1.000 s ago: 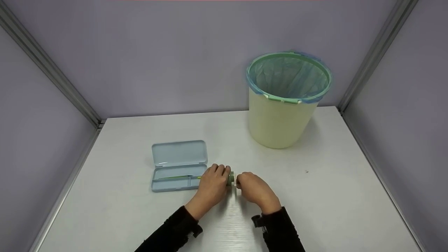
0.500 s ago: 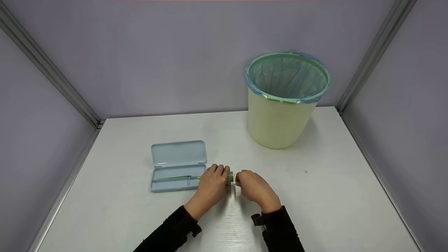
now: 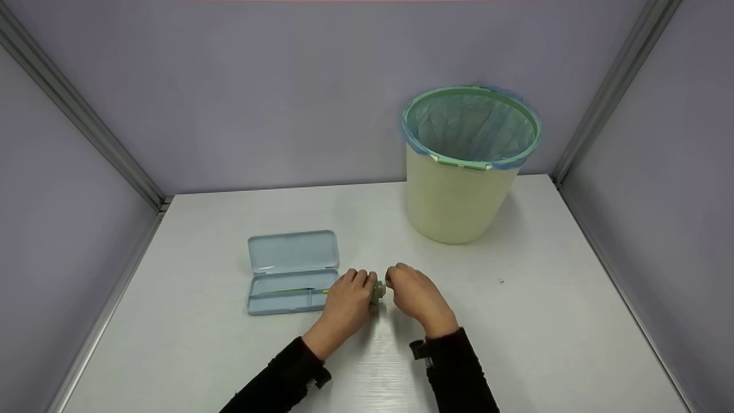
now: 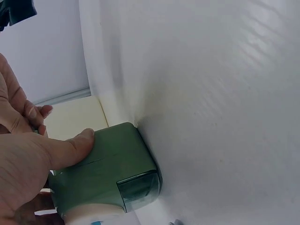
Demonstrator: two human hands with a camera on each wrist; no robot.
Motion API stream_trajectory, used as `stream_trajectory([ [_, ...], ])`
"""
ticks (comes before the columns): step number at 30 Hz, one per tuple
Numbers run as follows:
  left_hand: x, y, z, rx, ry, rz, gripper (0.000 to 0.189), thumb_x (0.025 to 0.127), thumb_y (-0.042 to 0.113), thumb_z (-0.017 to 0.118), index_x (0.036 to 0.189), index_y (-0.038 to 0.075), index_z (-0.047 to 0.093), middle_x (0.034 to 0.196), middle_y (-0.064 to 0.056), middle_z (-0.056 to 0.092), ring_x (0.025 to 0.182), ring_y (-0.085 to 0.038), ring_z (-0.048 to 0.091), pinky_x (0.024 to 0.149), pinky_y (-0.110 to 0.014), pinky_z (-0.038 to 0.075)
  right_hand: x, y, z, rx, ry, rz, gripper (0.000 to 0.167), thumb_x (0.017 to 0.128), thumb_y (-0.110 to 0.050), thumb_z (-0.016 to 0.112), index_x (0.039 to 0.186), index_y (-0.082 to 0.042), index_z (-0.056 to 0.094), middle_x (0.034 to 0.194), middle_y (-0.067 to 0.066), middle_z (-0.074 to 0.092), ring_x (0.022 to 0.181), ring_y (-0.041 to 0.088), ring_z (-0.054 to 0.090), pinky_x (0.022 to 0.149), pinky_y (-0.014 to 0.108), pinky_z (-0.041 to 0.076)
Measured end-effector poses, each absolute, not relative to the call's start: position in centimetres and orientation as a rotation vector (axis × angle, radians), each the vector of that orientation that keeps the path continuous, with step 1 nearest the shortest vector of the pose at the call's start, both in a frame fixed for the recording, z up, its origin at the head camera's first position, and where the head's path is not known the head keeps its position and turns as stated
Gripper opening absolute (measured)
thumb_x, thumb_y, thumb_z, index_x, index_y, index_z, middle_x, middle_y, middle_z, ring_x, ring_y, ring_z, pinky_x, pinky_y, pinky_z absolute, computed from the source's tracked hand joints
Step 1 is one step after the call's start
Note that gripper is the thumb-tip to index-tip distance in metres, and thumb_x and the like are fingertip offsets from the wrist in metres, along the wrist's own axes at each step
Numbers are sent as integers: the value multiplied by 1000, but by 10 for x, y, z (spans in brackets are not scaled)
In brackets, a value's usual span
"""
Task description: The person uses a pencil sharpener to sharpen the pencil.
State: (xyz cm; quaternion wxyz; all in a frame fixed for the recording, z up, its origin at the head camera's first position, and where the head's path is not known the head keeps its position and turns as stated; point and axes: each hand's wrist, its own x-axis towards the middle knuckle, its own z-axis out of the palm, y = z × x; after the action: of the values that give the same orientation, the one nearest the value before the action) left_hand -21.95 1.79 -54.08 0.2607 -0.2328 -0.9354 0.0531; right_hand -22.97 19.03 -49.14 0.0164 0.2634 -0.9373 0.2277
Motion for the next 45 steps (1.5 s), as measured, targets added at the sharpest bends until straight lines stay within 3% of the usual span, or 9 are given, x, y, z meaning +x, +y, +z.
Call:
stream_trajectory([
  [10, -221, 20, -544, -631, -2465, 140, 23, 90, 24, 74, 110, 13, 73, 97, 0, 66, 89, -17, 61, 77, -27, 54, -262, 185, -505, 687, -2940, 710, 9, 96, 6, 63, 95, 4, 72, 90, 14, 68, 90, 34, 68, 81, 48, 56],
  [22, -221, 21, -542, -655, -2479, 106, 30, 88, 27, 77, 114, 12, 73, 98, 0, 66, 91, -16, 60, 79, -26, 53, -270, 184, -527, 503, -3010, 737, 7, 91, 5, 71, 91, 2, 78, 90, 14, 73, 90, 33, 71, 80, 47, 58],
  [25, -220, 21, -541, -657, -2495, 105, 34, 86, 30, 80, 114, 12, 73, 98, -1, 66, 91, -17, 61, 79, -26, 53, -268, 186, -536, 522, -3036, 765, 13, 88, 10, 68, 87, 2, 78, 87, 11, 74, 82, 24, 68, 77, 44, 57],
  [28, -220, 20, -541, -653, -2501, 105, 38, 84, 32, 82, 114, 12, 73, 98, -1, 66, 92, -17, 60, 79, -27, 53, -265, 187, -543, 553, -3048, 795, 20, 81, 15, 64, 77, 0, 75, 78, 5, 70, 70, 16, 56, 69, 39, 52],
  [31, -220, 19, -540, -645, -2508, 96, 38, 83, 32, 82, 114, 12, 73, 99, -1, 67, 92, -17, 60, 80, -28, 53, -260, 187, -547, 578, -3055, 823, 21, 80, 16, 63, 71, -1, 72, 73, 3, 67, 66, 14, 49, 65, 37, 49],
  [39, -219, 18, -542, -656, -2540, 81, 30, 89, 23, 76, 116, 10, 73, 100, -3, 67, 93, -18, 61, 79, -28, 54, -244, 187, -548, 614, -3086, 865, 16, 83, 12, 68, 82, 0, 79, 81, 7, 75, 75, 17, 66, 74, 43, 57],
  [45, -218, 16, -541, -632, -2578, 64, 32, 89, 20, 76, 119, 11, 73, 102, -3, 67, 95, -19, 61, 81, -29, 54, -234, 188, -535, 763, -3077, 853, 18, 83, 12, 67, 79, -3, 77, 76, 1, 70, 67, 10, 52, 64, 31, 49],
])
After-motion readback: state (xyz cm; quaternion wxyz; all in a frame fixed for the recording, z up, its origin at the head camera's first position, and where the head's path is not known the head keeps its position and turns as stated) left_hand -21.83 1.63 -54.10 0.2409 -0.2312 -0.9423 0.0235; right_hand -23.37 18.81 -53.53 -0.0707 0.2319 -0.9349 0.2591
